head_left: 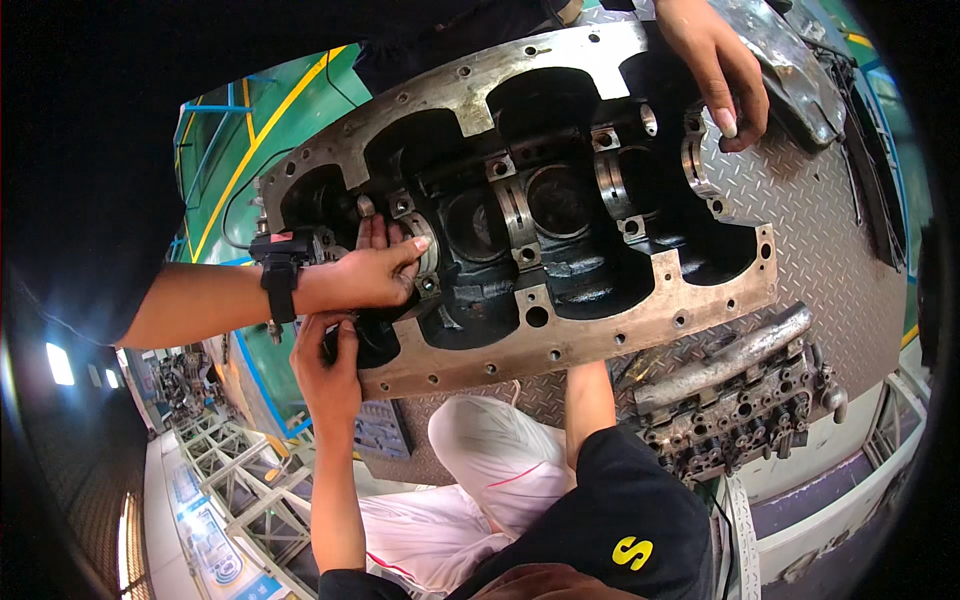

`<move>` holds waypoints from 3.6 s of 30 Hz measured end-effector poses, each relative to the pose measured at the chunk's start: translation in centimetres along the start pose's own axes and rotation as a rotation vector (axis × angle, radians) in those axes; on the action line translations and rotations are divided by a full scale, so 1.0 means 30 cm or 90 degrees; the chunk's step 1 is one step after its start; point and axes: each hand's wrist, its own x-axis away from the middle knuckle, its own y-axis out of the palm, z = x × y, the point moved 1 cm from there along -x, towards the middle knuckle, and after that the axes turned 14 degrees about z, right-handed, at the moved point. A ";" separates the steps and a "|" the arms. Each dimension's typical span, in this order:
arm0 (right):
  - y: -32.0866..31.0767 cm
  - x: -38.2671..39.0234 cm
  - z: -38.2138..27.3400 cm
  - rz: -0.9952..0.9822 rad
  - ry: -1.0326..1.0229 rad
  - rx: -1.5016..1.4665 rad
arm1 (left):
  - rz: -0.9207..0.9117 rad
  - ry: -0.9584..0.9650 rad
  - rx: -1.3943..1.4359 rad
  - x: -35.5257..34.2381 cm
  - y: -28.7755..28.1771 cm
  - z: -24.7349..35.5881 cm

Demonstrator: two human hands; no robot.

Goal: The person carries a crankshaft over to an engine block, then places the crankshaft into the main bearing seats within the engine block by hand.

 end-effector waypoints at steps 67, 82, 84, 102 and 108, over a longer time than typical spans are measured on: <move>-0.010 0.006 -0.035 -0.020 -0.071 0.036 | 0.000 -0.026 0.044 -0.029 0.019 -0.025; 0.080 0.032 -0.010 -0.012 -0.097 0.014 | -0.040 0.007 0.002 -0.078 0.033 -0.082; 0.072 0.048 0.003 -0.003 -0.103 0.018 | -0.037 -0.007 -0.001 -0.076 0.034 -0.082; -0.053 0.084 0.032 0.022 -0.185 0.087 | -0.077 -0.051 0.104 -0.121 0.056 -0.331; -0.022 0.037 0.056 0.004 -0.226 0.062 | -0.082 -0.058 0.087 -0.125 0.041 -0.334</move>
